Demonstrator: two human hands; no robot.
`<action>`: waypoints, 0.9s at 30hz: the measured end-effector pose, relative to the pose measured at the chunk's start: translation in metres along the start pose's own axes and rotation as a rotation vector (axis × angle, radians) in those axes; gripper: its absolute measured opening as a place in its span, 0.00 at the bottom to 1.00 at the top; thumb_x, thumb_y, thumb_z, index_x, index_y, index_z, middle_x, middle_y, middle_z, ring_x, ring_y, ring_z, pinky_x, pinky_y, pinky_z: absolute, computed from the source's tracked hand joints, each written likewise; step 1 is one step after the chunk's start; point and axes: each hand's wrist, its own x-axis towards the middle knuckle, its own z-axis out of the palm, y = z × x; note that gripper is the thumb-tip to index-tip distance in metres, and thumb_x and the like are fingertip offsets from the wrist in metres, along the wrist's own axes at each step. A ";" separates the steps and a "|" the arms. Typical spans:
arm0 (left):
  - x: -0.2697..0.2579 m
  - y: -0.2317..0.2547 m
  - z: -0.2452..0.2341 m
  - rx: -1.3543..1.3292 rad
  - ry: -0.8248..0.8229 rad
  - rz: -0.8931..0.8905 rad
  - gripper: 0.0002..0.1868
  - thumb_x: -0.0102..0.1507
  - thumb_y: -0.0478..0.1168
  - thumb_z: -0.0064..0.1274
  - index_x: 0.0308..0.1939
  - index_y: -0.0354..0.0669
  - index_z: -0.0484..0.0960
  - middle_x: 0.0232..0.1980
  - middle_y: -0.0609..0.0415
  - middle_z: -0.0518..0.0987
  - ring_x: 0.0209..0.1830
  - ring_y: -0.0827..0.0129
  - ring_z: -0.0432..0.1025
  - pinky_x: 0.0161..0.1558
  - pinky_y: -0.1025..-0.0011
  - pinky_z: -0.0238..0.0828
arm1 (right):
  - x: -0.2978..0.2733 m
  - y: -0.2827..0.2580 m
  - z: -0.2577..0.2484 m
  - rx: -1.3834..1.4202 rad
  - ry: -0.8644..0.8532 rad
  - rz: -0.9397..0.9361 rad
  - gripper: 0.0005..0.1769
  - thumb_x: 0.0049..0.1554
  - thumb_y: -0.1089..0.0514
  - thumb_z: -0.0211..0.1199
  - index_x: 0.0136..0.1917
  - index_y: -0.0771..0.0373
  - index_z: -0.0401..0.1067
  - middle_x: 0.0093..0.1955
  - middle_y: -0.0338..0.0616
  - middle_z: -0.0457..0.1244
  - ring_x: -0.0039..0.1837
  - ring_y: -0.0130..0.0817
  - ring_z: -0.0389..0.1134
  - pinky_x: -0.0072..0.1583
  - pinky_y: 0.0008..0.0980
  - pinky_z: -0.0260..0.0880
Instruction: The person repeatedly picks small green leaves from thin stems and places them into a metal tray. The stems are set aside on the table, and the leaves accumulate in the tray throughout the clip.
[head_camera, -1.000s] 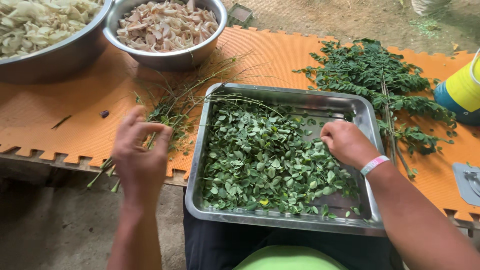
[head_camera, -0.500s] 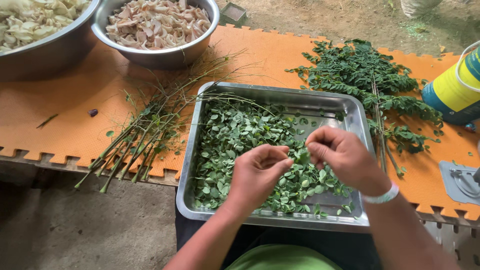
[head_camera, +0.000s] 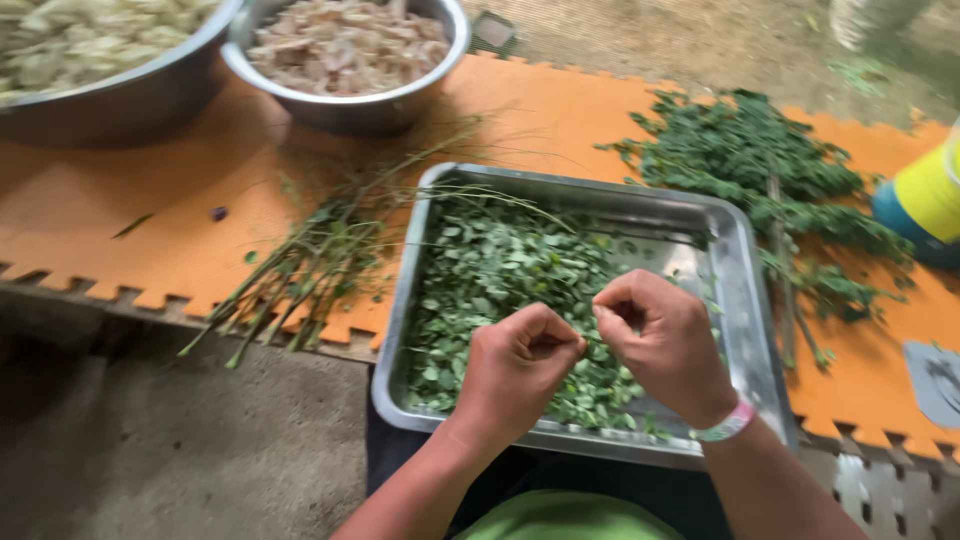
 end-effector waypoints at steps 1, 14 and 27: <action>-0.001 0.002 -0.008 0.054 0.012 0.011 0.04 0.61 0.33 0.63 0.36 0.37 0.84 0.33 0.55 0.86 0.34 0.78 0.80 0.35 0.77 0.78 | 0.007 -0.006 0.003 -0.004 -0.025 0.029 0.03 0.54 0.65 0.65 0.43 0.65 0.76 0.35 0.38 0.67 0.36 0.22 0.66 0.39 0.26 0.68; 0.006 0.016 -0.167 0.975 0.558 0.314 0.22 0.54 0.36 0.66 0.52 0.37 0.84 0.60 0.37 0.79 0.57 0.49 0.76 0.55 0.60 0.74 | 0.119 -0.075 0.109 0.051 -0.397 -0.380 0.06 0.56 0.62 0.66 0.43 0.68 0.73 0.33 0.50 0.62 0.37 0.40 0.64 0.41 0.34 0.68; 0.006 0.000 -0.110 0.530 0.420 0.324 0.16 0.59 0.29 0.62 0.51 0.40 0.81 0.42 0.51 0.81 0.38 0.64 0.79 0.40 0.69 0.75 | 0.094 0.044 -0.007 -0.104 -0.105 -0.044 0.07 0.56 0.57 0.69 0.46 0.63 0.81 0.33 0.39 0.68 0.34 0.23 0.63 0.37 0.30 0.63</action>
